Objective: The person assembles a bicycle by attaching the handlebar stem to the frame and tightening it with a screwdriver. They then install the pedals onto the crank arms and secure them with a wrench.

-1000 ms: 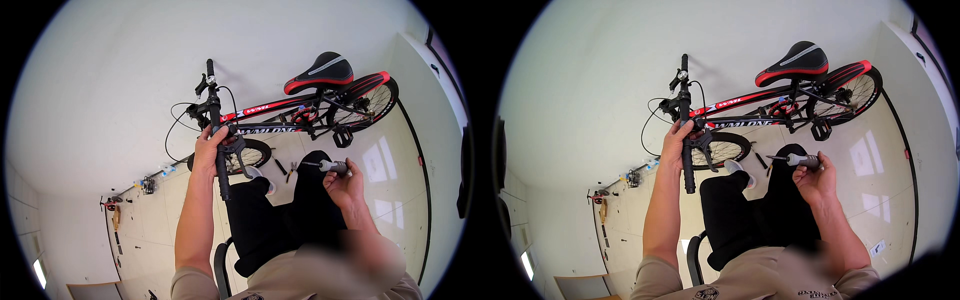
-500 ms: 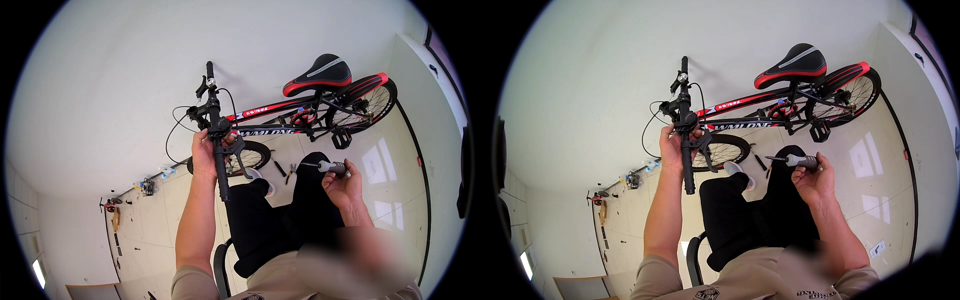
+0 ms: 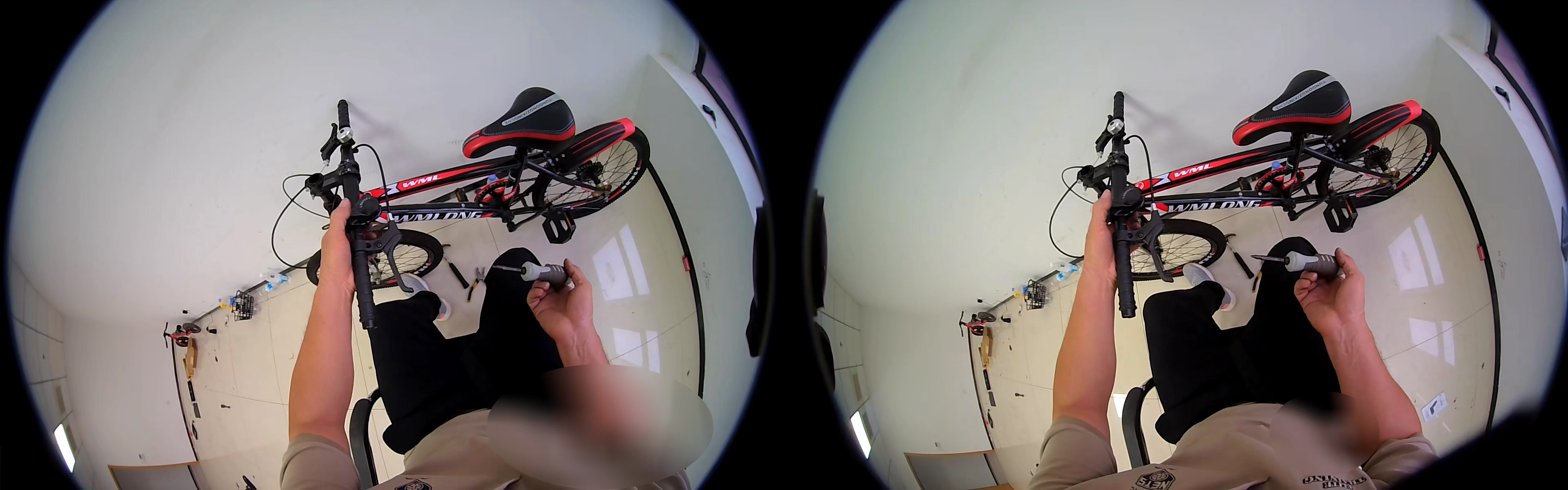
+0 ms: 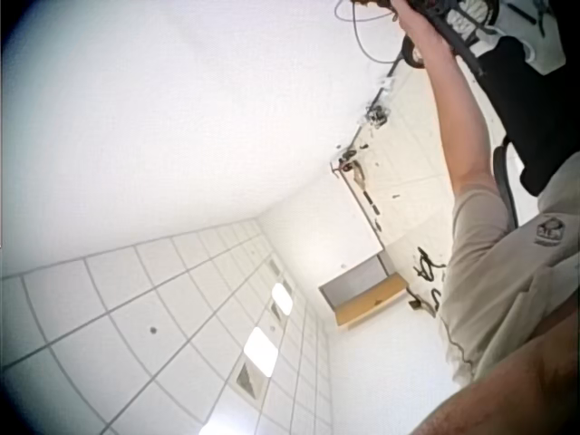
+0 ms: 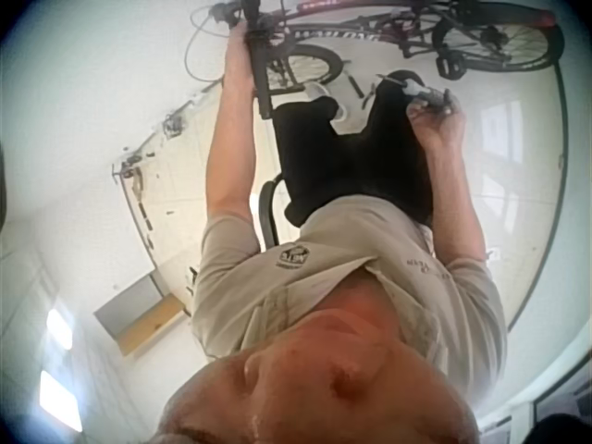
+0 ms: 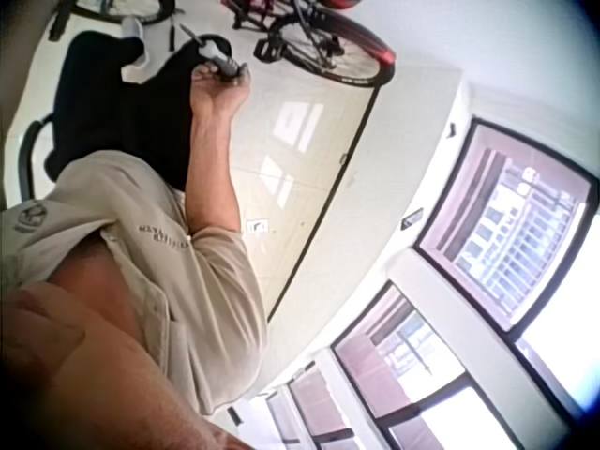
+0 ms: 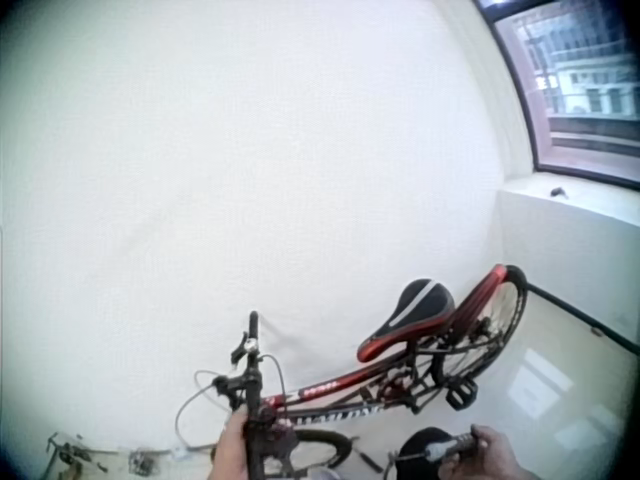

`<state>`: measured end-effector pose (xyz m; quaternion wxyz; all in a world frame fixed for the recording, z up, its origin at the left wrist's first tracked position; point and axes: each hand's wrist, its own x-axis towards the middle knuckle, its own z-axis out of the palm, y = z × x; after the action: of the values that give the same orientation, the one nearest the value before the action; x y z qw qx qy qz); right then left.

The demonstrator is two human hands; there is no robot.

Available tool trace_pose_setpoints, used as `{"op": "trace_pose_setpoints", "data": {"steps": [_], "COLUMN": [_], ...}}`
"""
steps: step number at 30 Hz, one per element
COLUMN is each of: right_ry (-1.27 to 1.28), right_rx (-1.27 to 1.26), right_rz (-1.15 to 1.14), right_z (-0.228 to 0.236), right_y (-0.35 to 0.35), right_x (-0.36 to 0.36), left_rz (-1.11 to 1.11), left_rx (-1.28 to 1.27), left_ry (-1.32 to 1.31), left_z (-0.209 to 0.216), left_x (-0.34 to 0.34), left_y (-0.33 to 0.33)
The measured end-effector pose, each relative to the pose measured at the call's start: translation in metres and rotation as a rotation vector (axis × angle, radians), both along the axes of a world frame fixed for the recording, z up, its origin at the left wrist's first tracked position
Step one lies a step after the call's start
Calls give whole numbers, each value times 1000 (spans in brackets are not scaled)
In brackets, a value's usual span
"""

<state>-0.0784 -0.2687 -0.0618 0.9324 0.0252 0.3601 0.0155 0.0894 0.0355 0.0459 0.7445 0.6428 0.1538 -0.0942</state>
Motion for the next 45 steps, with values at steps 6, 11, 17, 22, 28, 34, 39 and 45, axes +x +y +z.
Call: {"op": "trace_pose_setpoints", "data": {"steps": [6,11,17,22,28,34,39,45], "right_ry": [-8,-25,-38,-1,1,-4,1,-21], "right_rx": [10,77,81,-6,-17,-16,-15,23], "right_rz": [-1,-12,9,24,13,11,5,7], "right_z": [-2,-2,-12,-3,1,-1,-1,-4], "right_y": [1,5,2,1,3,5,2,0], "right_x": [1,0,1,1,3,5,3,3], "left_rz": [-51,-21,-40,-32,44,7,-15,26], "left_rx": [408,273,421,467,210,195,196,315], "left_ry": [3,54,-48,-95,11,-20,-81,-147], "left_z": [20,22,-1,-2,8,-4,-8,-23], "left_x": [-15,5,6,5,3,8,0,5], "left_y": [-9,-10,-17,-13,-18,1,-7,3]}}
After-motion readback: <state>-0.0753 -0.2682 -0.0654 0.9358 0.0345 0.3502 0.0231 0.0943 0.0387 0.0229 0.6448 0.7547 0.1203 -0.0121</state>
